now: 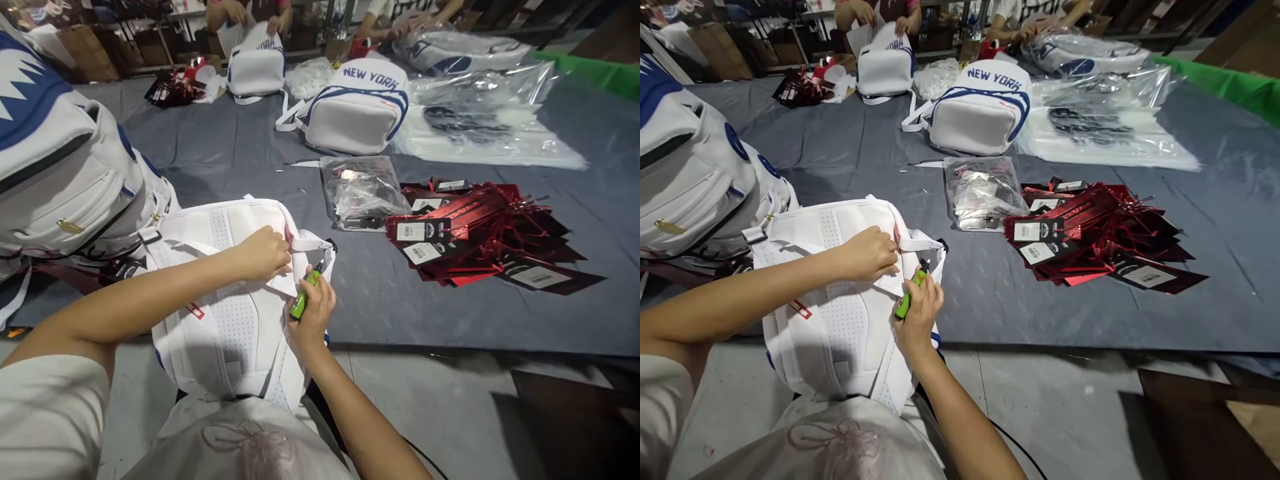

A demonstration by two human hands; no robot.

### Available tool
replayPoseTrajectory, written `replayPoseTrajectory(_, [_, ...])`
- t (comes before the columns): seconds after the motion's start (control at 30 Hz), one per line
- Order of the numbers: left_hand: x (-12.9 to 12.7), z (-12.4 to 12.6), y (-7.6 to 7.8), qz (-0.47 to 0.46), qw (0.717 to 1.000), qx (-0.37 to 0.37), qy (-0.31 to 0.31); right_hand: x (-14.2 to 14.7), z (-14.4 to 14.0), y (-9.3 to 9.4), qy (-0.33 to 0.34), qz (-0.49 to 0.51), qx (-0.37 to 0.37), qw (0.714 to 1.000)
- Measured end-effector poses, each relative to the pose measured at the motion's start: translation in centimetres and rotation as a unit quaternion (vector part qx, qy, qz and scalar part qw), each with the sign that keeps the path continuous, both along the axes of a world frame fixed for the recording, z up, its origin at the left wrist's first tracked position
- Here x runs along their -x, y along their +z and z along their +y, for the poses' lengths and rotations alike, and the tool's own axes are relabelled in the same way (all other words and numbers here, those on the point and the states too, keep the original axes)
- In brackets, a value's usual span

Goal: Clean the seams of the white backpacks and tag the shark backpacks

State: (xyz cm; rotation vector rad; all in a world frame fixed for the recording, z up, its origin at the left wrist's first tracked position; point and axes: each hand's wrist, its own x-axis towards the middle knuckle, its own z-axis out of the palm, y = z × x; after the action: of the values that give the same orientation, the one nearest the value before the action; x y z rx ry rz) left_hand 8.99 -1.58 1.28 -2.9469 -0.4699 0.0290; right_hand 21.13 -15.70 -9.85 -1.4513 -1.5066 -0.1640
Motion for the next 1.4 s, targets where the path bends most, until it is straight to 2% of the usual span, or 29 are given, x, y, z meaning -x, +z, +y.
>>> replayPoseTrajectory(0.1, [1.4,0.6,0.3,-0.008,1.0,0.009,-0.022,0.1,0.0,-0.3,0.007,0.0,0.002,1.0])
replayPoseTrajectory(0.23, [4.0,4.5,1.8,-0.046,0.996,-0.075,0.03,0.1,0.1,-0.6,0.012,0.007,0.008,1.0])
replayPoseTrajectory(0.3, [4.6,5.6,2.6,-0.06,0.991,-0.103,0.058,-0.1,0.0,-0.4,0.015,0.022,0.022,0.999])
replayPoseTrajectory(0.37, [4.3,4.7,2.7,-0.063,0.992,-0.088,0.056,-0.6,0.0,0.5,0.031,0.05,0.03,0.998])
replayPoseTrajectory(0.47, [3.4,0.4,1.3,-0.05,0.998,-0.031,0.021,-1.5,0.1,2.8,0.063,0.154,-0.005,0.986])
replayPoseTrajectory(0.57, [3.2,-4.2,-0.8,-0.06,0.997,-0.015,0.039,-2.0,0.6,5.7,0.103,0.318,-0.028,0.942])
replayPoseTrajectory(0.63, [3.5,-5.8,-1.7,-0.09,0.994,-0.019,0.065,-1.9,0.9,7.0,0.135,0.388,0.005,0.912])
replayPoseTrajectory(0.73, [3.9,-5.6,-1.6,-0.119,0.99,0.003,0.073,-1.5,1.2,7.2,0.156,0.427,0.101,0.885])
replayPoseTrajectory(0.8, [3.9,-4.9,-1.4,-0.136,0.989,0.015,0.056,-1.3,1.0,6.7,0.12,0.42,0.132,0.89])
replayPoseTrajectory(0.87, [3.9,-4.6,-1.5,-0.17,0.985,0.012,0.032,-1.3,0.8,6.2,0.065,0.392,0.134,0.908])
replayPoseTrajectory(0.93, [3.9,-4.7,-2.1,-0.22,0.975,-0.006,0.015,-1.3,0.6,6.0,0.038,0.371,0.136,0.918])
replayPoseTrajectory(1.1, [4.1,-5.4,-3.5,-0.268,0.962,-0.046,0.005,-1.2,0.5,6.2,0.055,0.35,0.137,0.925])
replayPoseTrajectory(1.27, [4.3,-5.4,-3.6,-0.259,0.965,-0.048,0.009,-0.8,0.4,5.7,0.096,0.337,0.147,0.925])
replayPoseTrajectory(1.4, [4.3,-5.3,-4.0,-0.245,0.968,-0.057,0.013,-0.8,0.4,5.4,0.095,0.33,0.161,0.925])
